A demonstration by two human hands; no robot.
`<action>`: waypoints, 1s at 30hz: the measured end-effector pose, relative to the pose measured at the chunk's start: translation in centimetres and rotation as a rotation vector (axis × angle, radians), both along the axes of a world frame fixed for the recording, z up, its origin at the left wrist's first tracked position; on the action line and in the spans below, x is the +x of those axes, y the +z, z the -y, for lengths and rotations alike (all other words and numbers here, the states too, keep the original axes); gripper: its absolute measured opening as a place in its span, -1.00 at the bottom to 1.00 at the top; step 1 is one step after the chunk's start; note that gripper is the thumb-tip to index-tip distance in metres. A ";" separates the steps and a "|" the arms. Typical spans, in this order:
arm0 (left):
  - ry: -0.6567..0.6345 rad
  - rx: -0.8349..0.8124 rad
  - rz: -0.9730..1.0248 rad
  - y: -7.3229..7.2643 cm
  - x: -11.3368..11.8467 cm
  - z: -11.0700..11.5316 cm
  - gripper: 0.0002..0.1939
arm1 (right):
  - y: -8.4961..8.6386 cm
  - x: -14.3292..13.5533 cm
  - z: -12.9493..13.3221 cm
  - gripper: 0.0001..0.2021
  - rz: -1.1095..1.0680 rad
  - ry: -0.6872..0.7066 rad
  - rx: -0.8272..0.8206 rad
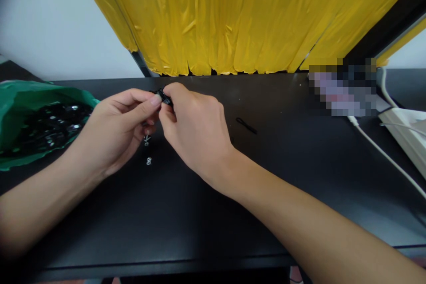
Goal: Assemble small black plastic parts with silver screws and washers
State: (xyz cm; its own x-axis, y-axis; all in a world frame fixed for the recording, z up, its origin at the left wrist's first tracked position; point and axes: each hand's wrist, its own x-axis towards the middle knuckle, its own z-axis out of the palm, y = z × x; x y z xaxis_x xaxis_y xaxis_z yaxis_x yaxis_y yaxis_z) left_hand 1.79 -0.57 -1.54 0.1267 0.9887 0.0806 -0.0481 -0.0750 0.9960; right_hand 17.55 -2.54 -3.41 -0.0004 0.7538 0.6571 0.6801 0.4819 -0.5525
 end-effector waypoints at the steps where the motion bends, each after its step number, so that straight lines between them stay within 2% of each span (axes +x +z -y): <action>1: -0.002 -0.004 0.006 0.0 0.0 0.0 -0.82 | 0.0 0.0 0.0 -0.85 0.003 0.004 0.009; 12: -0.051 -0.071 0.038 0.3 0.3 0.1 -0.81 | -0.2 0.2 -0.1 -0.84 0.009 0.043 0.098; 18: -0.071 -0.048 0.034 0.2 -0.1 0.1 -0.77 | -0.7 0.3 -0.2 -0.78 -0.182 0.214 0.088; 21: -0.100 -0.035 0.051 0.0 -0.6 -0.1 -0.74 | -0.4 0.2 0.0 -0.76 -0.377 0.341 -0.032; 26: -0.197 0.030 0.035 -0.2 -1.4 -0.5 -0.77 | 0.3 0.2 0.0 -0.84 -0.856 0.559 -0.356; 30: -0.269 0.080 0.031 -0.2 -1.6 -0.5 -0.79 | 0.8 0.7 -0.3 -0.77 -1.026 0.701 -0.562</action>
